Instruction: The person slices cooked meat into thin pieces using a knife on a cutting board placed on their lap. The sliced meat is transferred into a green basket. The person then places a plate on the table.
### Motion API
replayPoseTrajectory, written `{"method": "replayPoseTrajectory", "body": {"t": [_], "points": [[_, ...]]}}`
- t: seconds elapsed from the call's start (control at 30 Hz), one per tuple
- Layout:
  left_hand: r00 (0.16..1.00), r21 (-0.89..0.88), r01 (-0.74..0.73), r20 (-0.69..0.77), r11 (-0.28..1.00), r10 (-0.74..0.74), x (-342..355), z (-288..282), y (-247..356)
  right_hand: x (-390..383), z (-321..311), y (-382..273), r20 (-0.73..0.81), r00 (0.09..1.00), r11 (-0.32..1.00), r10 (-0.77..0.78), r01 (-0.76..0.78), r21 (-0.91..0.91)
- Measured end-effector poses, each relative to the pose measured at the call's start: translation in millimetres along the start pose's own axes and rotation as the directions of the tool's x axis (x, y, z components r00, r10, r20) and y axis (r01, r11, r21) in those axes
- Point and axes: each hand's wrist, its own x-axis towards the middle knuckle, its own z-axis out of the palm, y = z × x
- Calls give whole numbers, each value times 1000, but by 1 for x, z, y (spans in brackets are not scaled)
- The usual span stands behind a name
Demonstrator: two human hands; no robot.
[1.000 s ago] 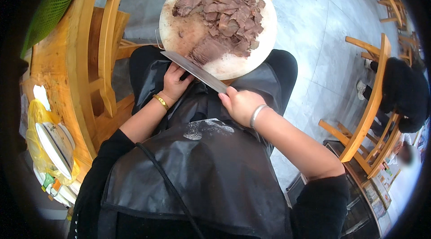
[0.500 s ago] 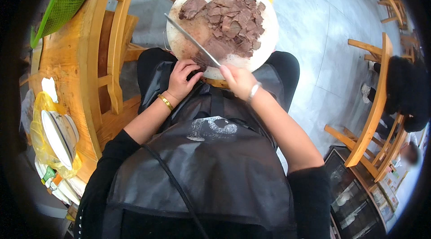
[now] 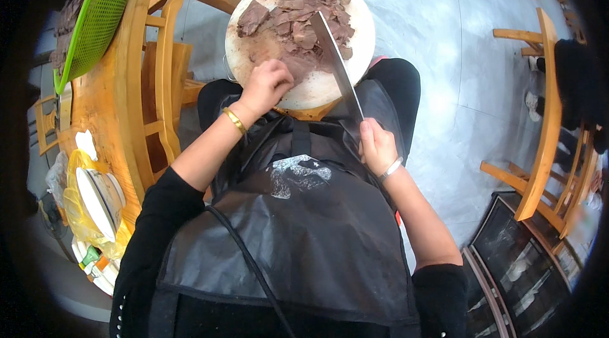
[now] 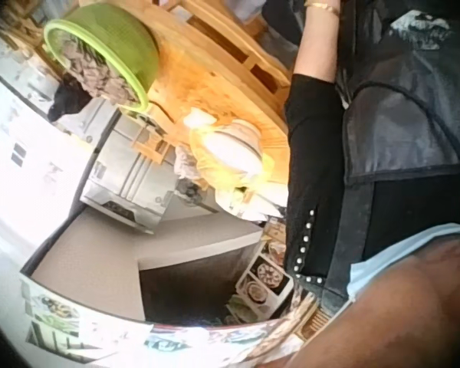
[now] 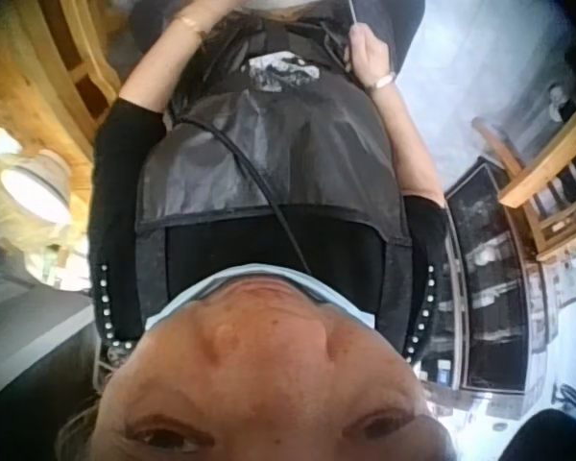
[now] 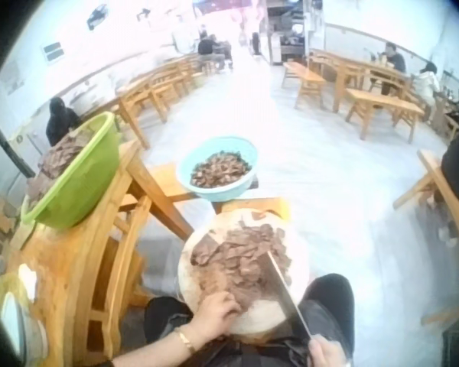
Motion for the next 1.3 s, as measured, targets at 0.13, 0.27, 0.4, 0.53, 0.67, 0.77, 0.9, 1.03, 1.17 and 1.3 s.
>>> {"method": "replayPoseTrajectory", "body": {"t": [0.13, 0.27, 0.4, 0.53, 0.67, 0.77, 0.9, 1.03, 1.17, 1.3], "points": [[747, -839, 463, 195, 286, -635, 20, -27, -28, 2, -3, 9, -14, 1000, 997, -7, 8, 82], [881, -548, 455, 158, 702, -447, 21, -24, -57, 4, 0, 10, -15, 998, 992, -65, 67, 109], [935, 51, 139, 322, 989, -148, 31, -27, -22, 5, 1, 9, -19, 999, 994, -45, 47, 102], [878, 220, 121, 432, 968, -208, 40, -22, -4, 4, 1, 8, -25, 999, 995, -37, 39, 94], [862, 263, 77, 467, 962, -197, 47, -26, 1, 6, 0, 10, -26, 999, 995, -38, 40, 90], [907, 189, -38, 419, 981, -46, 36, -28, -12, 6, 0, 7, -25, 999, 994, -27, 29, 102], [865, -613, 495, 281, 616, -414, 15, -33, -41, 7, -3, 9, 0, 1000, 991, 25, -25, 128], [830, -811, 474, 279, 344, -484, 20, -36, -59, 11, -3, 12, 20, 1000, 989, 23, -25, 145], [903, -214, 377, 301, 901, -306, 35, -16, -20, 8, -1, 7, 12, 997, 988, 76, -77, 137], [975, 173, 15, 215, 985, -52, 25, 5, -9, 6, 0, 5, -2, 999, 993, 49, -49, 105]]}}
